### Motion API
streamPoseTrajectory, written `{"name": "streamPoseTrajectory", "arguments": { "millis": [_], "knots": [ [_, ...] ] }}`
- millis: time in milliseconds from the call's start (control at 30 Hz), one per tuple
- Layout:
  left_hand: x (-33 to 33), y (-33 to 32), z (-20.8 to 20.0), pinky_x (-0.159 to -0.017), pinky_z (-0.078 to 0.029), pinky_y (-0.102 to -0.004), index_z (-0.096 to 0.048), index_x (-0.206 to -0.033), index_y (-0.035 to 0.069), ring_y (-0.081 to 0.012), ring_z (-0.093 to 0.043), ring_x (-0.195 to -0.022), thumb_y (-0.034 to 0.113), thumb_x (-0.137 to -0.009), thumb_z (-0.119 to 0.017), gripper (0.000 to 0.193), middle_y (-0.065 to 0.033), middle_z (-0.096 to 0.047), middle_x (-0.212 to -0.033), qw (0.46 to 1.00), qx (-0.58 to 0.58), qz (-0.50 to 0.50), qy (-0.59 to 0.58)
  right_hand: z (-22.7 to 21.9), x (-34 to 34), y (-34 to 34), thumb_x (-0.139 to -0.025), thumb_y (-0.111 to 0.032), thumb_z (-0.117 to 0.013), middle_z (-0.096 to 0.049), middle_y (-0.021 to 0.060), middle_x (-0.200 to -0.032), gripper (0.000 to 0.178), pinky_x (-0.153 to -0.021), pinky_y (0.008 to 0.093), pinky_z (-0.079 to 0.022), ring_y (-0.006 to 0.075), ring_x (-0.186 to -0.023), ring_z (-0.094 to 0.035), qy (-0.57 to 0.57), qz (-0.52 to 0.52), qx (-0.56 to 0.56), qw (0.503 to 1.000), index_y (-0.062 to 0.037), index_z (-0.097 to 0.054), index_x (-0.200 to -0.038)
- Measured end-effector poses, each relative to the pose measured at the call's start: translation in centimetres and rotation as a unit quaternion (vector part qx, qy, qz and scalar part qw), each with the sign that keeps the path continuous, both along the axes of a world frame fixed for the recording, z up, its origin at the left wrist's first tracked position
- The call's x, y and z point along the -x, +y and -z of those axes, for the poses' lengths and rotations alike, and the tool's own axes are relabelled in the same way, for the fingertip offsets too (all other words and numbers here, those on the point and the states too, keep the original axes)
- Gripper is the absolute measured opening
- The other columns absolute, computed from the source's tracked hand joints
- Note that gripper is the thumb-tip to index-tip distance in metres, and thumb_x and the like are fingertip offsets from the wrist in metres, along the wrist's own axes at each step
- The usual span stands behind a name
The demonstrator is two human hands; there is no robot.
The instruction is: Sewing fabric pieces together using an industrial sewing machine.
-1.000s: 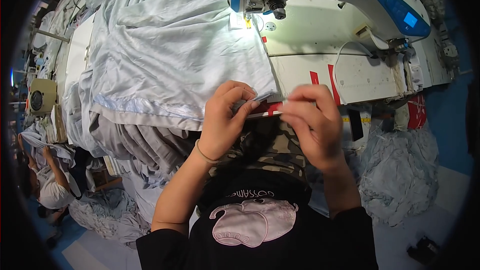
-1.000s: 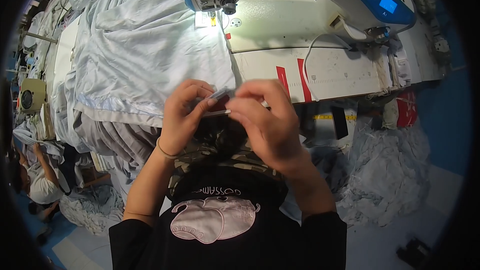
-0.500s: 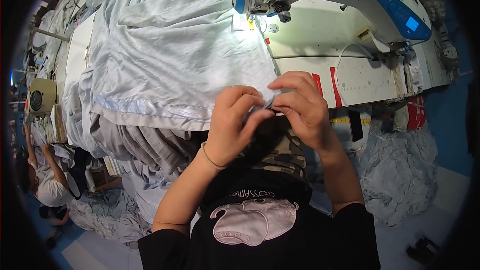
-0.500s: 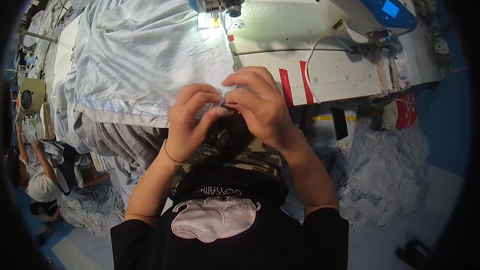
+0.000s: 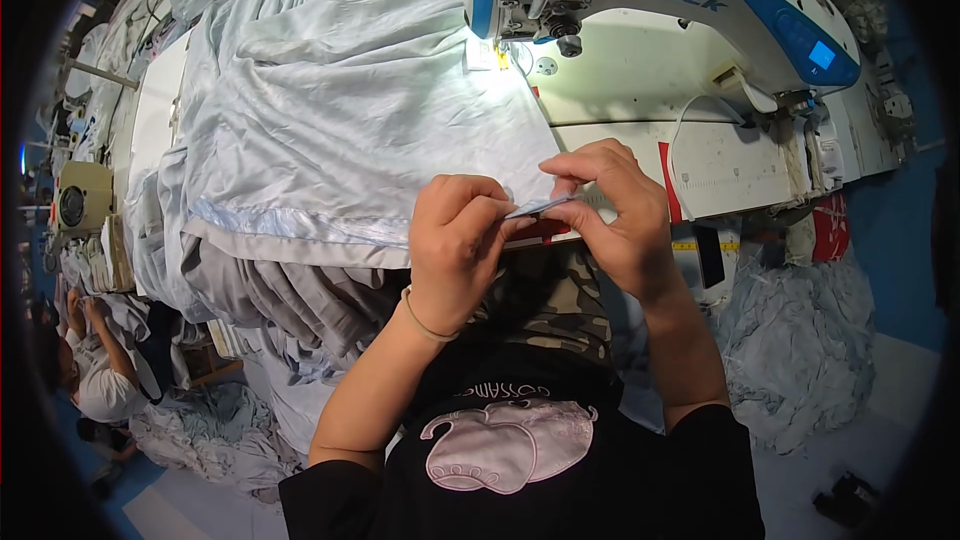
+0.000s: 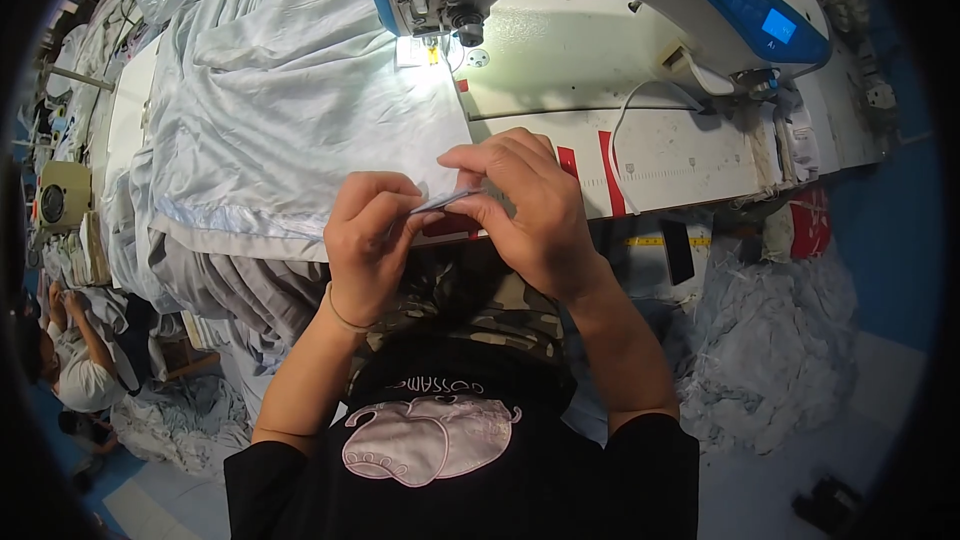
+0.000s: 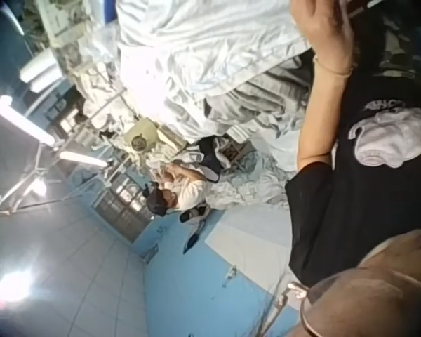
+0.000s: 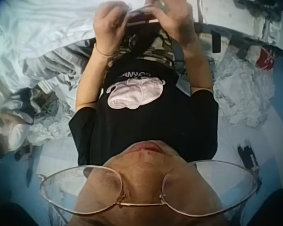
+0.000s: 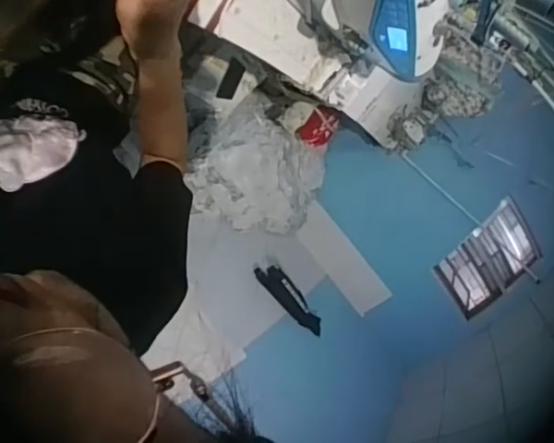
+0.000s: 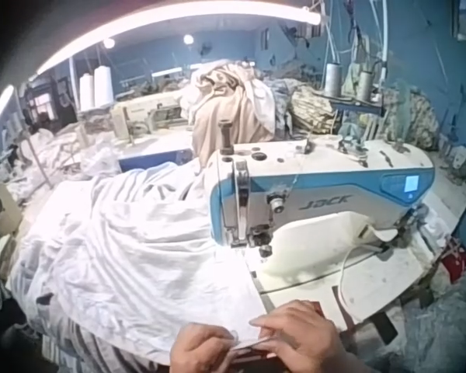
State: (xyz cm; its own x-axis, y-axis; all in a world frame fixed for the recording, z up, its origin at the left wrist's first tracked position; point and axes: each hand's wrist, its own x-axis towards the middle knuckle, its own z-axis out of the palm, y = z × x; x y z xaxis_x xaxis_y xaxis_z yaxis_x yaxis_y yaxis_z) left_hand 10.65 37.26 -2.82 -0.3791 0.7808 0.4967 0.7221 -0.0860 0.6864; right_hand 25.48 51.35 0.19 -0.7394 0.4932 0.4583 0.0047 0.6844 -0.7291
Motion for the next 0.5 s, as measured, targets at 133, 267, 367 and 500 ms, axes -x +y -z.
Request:
{"name": "streamPoseTrajectory", "arguments": {
  "millis": [133,267,367,500],
  "knots": [
    [-0.5,0.4,-0.1,-0.077,-0.053,-0.0370,-0.069,-0.099,0.000,-0.0299,-0.064,-0.093,-0.003,-0.077,-0.085,0.028,-0.0141,-0.066,-0.107,0.999,-0.026,-0.025,0.029,0.2,0.2,0.3,-0.075,0.003,-0.084,-0.070,0.0082,-0.091,0.034,-0.076,0.0344,-0.053,0.0236,-0.088,-0.065,-0.001,0.011,-0.030,0.999,-0.0022,-0.075,-0.108],
    [-0.2,0.6,0.0,-0.079,-0.052,-0.0379,-0.070,-0.100,0.002,-0.0303,-0.064,-0.094,-0.004,-0.073,-0.083,0.030,-0.0137,-0.067,-0.108,0.999,-0.024,-0.004,0.022,0.2,0.6,0.5,-0.075,0.001,-0.085,-0.070,0.0078,-0.091,0.034,-0.077,0.0352,-0.052,0.0234,-0.088,-0.065,0.000,0.011,-0.061,0.998,-0.0025,-0.076,-0.107],
    [0.8,0.5,-0.1,-0.079,-0.052,-0.0382,-0.071,-0.098,0.003,-0.0302,-0.064,-0.094,-0.005,-0.071,-0.081,0.030,-0.0110,-0.069,-0.104,0.999,-0.014,0.016,0.041,-0.2,0.8,0.5,-0.074,0.000,-0.085,-0.070,0.0075,-0.090,0.036,-0.080,0.0359,-0.051,0.0238,-0.088,-0.065,-0.007,0.012,-0.060,0.998,-0.0027,-0.076,-0.108],
    [1.6,0.6,-0.6,-0.078,-0.050,-0.0398,-0.072,-0.093,0.005,-0.0286,-0.063,-0.092,0.001,-0.069,-0.080,0.026,-0.0065,-0.070,-0.101,0.996,-0.009,0.024,0.089,-0.7,0.8,0.7,-0.073,-0.002,-0.085,-0.071,0.0070,-0.089,0.035,-0.084,0.0374,-0.050,0.0250,-0.087,-0.065,-0.015,-0.004,-0.060,0.998,-0.0032,-0.077,-0.107]
  ]
}}
